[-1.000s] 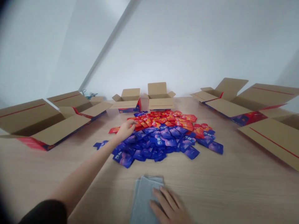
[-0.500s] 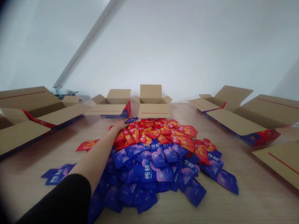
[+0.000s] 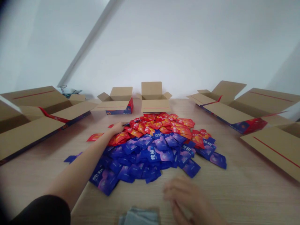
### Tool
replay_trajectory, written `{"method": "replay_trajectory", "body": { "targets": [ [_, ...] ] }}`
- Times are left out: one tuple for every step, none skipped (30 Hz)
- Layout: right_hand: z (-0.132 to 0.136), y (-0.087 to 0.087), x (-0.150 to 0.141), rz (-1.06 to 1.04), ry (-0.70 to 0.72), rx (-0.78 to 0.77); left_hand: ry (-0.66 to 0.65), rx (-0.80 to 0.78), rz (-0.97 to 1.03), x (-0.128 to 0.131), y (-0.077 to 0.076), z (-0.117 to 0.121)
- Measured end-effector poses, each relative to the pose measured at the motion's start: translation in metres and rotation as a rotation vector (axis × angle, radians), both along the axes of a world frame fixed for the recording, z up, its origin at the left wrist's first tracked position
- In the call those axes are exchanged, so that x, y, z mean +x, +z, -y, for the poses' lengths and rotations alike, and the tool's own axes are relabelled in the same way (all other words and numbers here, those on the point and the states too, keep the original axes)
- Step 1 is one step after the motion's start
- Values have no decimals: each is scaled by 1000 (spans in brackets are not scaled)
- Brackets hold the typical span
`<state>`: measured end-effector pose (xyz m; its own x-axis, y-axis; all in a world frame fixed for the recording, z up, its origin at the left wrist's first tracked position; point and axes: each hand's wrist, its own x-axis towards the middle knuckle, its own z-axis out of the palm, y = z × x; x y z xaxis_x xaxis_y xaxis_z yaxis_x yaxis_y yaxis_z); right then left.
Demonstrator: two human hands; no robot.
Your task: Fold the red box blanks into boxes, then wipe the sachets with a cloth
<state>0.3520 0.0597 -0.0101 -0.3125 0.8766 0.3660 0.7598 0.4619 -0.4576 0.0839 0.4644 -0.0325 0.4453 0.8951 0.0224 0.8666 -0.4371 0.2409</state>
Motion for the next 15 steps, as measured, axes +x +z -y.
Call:
{"method": "replay_trajectory", "body": {
  "targets": [
    [-29,10,10,5,-34,40,-3,0,-6,0,0,1],
    [-60,20,19,34,-59,57,-3,1,-12,0,-1,1],
    [-95,29,28,82,-96,50,-1,5,-18,1,-2,0],
    [-130,36,35,148,-168,12,5,10,-23,2,-3,0],
    [-164,41,42,227,-260,-65,13,16,-30,3,-4,0],
    [-198,44,47,260,-305,-103,21,22,-36,3,-5,-1],
    [-229,43,52,279,-333,-130,30,28,-43,3,-7,-1],
    [-257,40,57,298,-365,-155,36,34,-49,3,-8,-1],
    [-282,36,60,313,-396,-169,40,39,-54,3,-9,-1],
    [-304,30,63,327,-419,-178,43,45,-60,3,-10,-1],
    [-323,23,65,339,-438,-183,46,51,-64,2,-11,0],
    [-339,17,67,347,-450,-182,50,59,-68,2,-11,0],
    [-354,11,67,353,-457,-179,54,66,-71,2,-12,0],
    [-366,6,67,357,-459,-174,59,73,-75,2,-12,0],
    [-376,1,66,363,-455,-164,63,79,-79,2,-13,0]
  ]
}}
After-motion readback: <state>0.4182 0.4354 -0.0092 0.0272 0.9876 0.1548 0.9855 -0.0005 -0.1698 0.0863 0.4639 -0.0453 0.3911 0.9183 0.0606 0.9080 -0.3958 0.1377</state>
